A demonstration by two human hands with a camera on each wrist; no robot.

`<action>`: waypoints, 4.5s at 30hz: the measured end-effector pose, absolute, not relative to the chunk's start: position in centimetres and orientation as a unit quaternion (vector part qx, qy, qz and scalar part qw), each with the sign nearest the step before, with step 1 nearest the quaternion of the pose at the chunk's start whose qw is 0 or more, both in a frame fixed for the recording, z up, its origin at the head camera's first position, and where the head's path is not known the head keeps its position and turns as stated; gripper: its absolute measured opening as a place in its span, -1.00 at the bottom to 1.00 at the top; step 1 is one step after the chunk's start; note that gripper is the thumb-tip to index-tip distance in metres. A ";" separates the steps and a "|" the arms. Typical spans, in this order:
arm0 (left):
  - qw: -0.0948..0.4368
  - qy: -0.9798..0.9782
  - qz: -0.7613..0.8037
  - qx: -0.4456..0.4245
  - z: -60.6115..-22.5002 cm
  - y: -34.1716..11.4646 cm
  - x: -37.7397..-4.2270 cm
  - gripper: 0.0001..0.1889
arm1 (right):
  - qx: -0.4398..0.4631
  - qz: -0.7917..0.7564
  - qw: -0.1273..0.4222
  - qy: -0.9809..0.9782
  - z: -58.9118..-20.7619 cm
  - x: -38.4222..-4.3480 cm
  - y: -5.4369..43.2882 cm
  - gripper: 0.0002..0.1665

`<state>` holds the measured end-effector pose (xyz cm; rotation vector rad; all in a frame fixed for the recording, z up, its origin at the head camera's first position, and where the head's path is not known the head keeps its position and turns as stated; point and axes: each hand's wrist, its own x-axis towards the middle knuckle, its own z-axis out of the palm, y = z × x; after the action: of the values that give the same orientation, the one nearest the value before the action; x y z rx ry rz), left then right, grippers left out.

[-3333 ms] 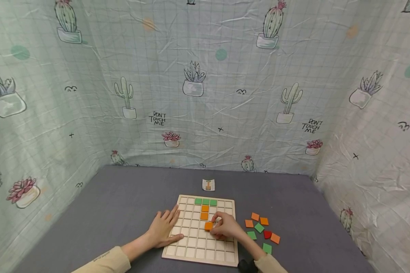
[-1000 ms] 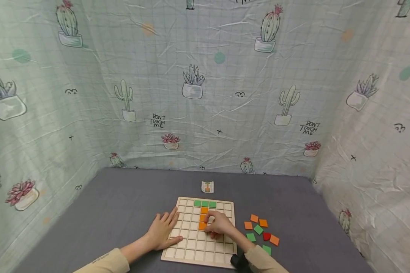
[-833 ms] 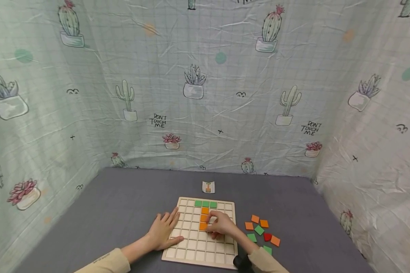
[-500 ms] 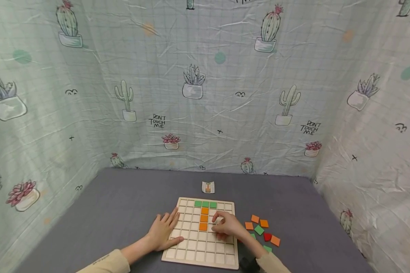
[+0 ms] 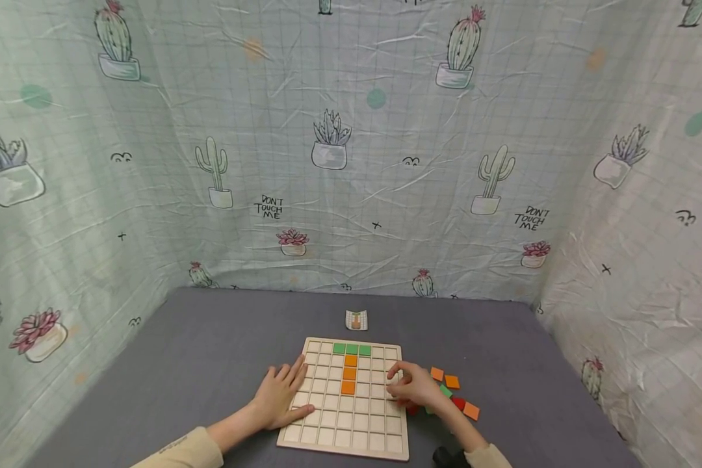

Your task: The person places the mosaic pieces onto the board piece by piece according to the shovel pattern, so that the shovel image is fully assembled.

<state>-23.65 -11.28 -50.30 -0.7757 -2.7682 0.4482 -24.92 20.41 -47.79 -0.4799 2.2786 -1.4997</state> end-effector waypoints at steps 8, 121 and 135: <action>0.119 -0.945 0.151 -0.264 -50.1 -11.3 -23.6 -0.13 | -0.149 -0.519 0.179 0.822 -47.8 -24.9 22.5 -0.60; 0.108 -0.948 0.149 -0.261 -50.1 -11.2 -23.6 -0.12 | -0.100 -0.447 0.171 0.872 -48.9 -26.8 33.6 -0.62; 0.106 -0.948 0.147 -0.263 -50.2 -11.2 -23.6 -0.12 | -0.082 -0.447 0.164 0.876 -49.3 -26.7 33.6 -0.61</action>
<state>-23.62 -11.24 -50.22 -0.7743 -2.7919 0.4340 -26.68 33.59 -49.33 -0.2326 2.4971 -1.2744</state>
